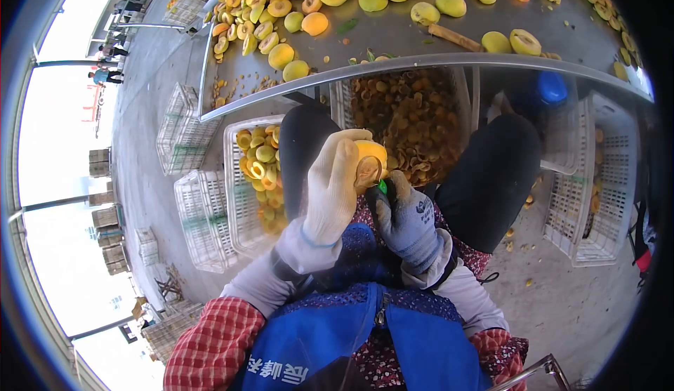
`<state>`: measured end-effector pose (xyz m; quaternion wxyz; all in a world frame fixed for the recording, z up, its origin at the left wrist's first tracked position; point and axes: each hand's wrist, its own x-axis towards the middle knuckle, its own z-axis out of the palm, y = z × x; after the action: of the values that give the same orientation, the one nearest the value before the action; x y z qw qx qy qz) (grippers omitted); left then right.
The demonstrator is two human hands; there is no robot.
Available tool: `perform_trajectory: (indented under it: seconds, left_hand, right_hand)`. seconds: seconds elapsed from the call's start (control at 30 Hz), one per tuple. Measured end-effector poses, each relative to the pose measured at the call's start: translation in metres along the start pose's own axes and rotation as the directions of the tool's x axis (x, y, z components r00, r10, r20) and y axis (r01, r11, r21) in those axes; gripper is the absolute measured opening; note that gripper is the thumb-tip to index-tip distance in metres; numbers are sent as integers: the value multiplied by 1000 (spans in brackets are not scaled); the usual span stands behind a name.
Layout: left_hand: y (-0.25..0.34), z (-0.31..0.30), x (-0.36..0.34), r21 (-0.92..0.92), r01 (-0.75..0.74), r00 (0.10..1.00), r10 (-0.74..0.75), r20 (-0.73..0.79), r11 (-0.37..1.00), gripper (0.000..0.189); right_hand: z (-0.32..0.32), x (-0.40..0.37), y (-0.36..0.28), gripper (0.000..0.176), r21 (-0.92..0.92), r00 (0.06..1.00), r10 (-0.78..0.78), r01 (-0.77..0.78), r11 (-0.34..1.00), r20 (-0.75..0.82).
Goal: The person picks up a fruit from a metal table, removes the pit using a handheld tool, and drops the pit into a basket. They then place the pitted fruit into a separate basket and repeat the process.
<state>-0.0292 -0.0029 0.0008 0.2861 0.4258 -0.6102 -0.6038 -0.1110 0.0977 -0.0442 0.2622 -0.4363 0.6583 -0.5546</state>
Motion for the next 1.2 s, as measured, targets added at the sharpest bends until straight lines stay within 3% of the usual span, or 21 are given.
perform_trajectory:
  seconds: [0.27,0.33,0.37,0.47,0.6,0.7,0.77,0.87,0.97,1.07,1.13,1.2]
  left_hand:
    - [-5,0,2,289,-59,998,66,-12,956,31]
    - [-4,0,3,366,-87,996,88,15,926,28]
    - [-2,2,2,364,-59,998,59,11,929,26]
    - [7,9,2,274,96,995,-91,-34,957,19]
    - [0,8,5,338,-168,985,170,27,926,18]
    - [-1,17,1,288,-220,967,246,-59,932,25]
    - [2,22,-4,186,-178,969,205,-137,966,38]
    - [6,24,-8,18,-88,981,90,-171,996,21]
    - [2,17,-6,270,-169,976,199,-85,948,21]
    - [12,16,0,10,70,994,-69,-80,998,19]
    - [1,9,5,166,-19,1000,21,-7,986,27]
    - [-3,7,9,254,-45,998,33,51,966,30]
  right_hand:
    - [10,-13,5,21,216,986,148,-161,963,76]
    - [14,-19,13,35,199,992,92,-107,974,83]
    - [15,-22,16,43,189,994,64,-79,979,87]
    - [18,-17,9,25,228,996,56,-40,973,-64]
    - [11,-8,3,26,230,995,82,-66,971,-58]
    - [12,-5,1,27,184,994,46,-27,983,-100]
    - [12,-5,2,29,209,995,89,-76,975,-50]
    - [15,-8,2,32,221,994,103,-94,971,-32]
    - [20,-13,3,35,246,994,107,-98,964,-22]
    - [28,-22,19,34,290,996,80,-63,955,-48]
    - [37,-24,27,34,198,983,-97,127,972,-158]
    - [34,-27,30,37,231,991,-73,98,968,-114]
